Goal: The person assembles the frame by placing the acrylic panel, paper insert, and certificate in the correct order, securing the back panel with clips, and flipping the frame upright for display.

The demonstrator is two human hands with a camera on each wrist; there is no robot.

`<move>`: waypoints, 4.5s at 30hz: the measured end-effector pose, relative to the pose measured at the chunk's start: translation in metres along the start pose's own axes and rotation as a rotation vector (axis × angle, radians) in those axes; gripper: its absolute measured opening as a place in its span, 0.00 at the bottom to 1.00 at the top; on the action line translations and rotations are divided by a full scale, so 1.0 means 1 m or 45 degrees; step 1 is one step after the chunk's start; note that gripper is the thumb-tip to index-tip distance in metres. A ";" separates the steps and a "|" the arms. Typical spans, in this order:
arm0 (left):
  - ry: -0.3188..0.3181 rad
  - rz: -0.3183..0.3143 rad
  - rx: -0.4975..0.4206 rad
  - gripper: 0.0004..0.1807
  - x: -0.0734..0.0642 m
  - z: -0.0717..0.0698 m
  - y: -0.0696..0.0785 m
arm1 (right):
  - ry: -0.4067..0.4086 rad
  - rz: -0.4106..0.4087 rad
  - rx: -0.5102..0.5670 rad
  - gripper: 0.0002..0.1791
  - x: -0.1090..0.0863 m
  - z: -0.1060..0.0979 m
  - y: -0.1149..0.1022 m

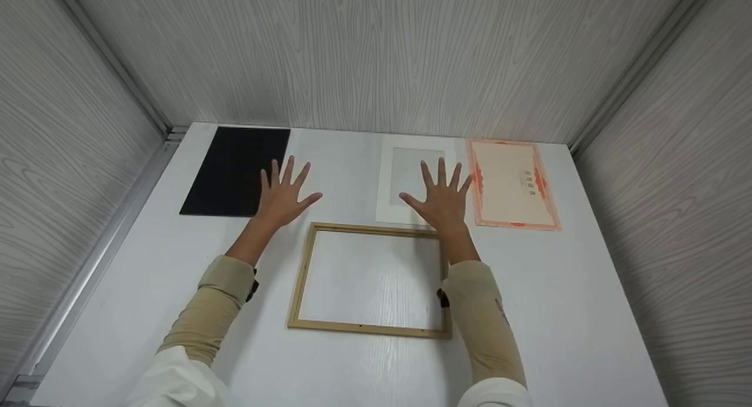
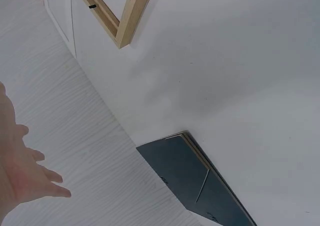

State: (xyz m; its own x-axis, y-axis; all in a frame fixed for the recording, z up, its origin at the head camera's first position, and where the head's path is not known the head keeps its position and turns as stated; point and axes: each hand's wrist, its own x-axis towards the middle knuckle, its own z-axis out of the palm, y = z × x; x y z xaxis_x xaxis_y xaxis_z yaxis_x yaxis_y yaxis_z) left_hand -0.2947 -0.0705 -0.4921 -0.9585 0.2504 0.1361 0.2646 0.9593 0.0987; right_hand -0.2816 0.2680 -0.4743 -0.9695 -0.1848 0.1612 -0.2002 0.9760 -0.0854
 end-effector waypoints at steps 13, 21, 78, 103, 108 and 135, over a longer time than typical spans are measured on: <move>-0.028 -0.017 -0.101 0.40 0.004 0.022 -0.005 | -0.065 -0.018 0.101 0.48 0.011 0.026 -0.041; -0.015 -0.096 -0.187 0.36 0.005 0.039 -0.011 | -0.066 -0.049 0.248 0.41 0.022 0.053 -0.077; -0.238 -0.808 -0.155 0.54 0.019 0.074 0.001 | -0.211 0.332 0.276 0.26 0.028 0.112 -0.138; -0.306 -0.820 0.035 0.49 0.028 0.076 0.004 | -0.162 0.403 0.323 0.36 0.034 0.113 -0.138; -0.316 -0.846 0.031 0.51 0.031 0.077 0.003 | -0.144 0.409 0.334 0.33 0.035 0.113 -0.139; -0.194 -0.968 -0.785 0.42 0.025 0.062 -0.018 | -0.179 0.376 0.317 0.32 0.034 0.114 -0.140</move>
State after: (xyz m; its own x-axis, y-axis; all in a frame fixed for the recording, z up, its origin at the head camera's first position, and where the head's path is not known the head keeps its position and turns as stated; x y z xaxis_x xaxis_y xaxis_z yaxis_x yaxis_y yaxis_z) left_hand -0.3297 -0.0734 -0.5517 -0.8882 -0.3480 -0.3000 -0.4591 0.6465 0.6093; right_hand -0.3025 0.1121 -0.5691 -0.9968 0.0685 -0.0405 0.0783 0.9349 -0.3462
